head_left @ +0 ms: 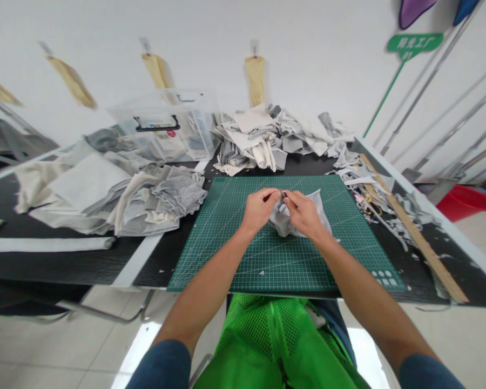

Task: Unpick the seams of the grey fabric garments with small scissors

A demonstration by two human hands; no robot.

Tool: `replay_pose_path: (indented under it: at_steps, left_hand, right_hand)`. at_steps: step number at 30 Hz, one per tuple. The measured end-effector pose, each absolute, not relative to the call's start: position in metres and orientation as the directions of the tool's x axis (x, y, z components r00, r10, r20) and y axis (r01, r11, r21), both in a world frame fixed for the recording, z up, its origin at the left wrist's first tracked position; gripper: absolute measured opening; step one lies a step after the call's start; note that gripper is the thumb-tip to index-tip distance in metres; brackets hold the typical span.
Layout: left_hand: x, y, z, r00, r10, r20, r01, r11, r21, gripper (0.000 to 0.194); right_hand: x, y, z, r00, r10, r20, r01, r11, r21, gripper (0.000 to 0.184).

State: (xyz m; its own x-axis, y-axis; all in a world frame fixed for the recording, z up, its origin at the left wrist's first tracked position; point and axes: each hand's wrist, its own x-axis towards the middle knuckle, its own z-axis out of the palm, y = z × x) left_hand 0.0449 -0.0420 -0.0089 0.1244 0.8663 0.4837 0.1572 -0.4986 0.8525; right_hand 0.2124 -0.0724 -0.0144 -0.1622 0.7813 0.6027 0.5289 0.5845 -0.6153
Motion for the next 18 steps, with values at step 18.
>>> replay_pose_path:
  at_steps: [18]
  left_hand:
    - [0.0450,-0.0399,-0.0108,0.124,0.855,0.503,0.195,-0.518,0.833,0.023]
  right_hand:
    - [0.2122,-0.0699,-0.0183,-0.139,0.777,0.614,0.554,0.575,-0.602,0.031]
